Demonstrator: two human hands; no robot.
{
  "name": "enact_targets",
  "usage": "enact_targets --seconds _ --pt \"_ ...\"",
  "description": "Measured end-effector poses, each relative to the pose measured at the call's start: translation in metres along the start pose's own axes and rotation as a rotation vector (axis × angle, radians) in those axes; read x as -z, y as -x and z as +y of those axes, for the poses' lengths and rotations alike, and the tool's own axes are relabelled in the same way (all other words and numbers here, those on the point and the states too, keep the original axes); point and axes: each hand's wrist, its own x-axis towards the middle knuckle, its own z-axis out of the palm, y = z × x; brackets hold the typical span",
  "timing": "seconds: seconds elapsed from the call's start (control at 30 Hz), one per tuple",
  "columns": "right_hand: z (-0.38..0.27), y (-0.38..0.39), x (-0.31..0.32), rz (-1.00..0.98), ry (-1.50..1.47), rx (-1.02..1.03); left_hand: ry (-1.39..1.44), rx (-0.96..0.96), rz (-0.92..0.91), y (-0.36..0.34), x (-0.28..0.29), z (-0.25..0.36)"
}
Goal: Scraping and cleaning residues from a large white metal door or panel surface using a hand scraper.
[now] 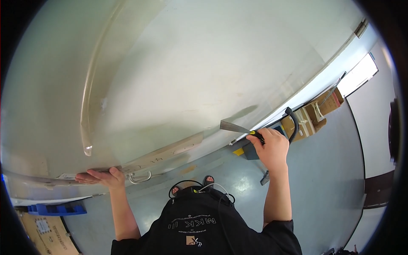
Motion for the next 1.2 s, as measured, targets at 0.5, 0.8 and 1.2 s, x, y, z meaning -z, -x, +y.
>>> enact_targets --seconds 0.5,0.8,1.2 --pt "-0.015 -0.007 0.002 0.023 0.049 0.07 0.01 0.009 0.012 0.003 -0.001 -0.001" --pt "-0.017 -0.008 0.005 0.015 0.063 0.091 0.005 0.014 -0.012 0.003 0.0 -0.001" --pt "-0.009 -0.006 0.007 0.004 0.025 0.061 0.008 -0.01 0.037 -0.002 0.0 0.0"
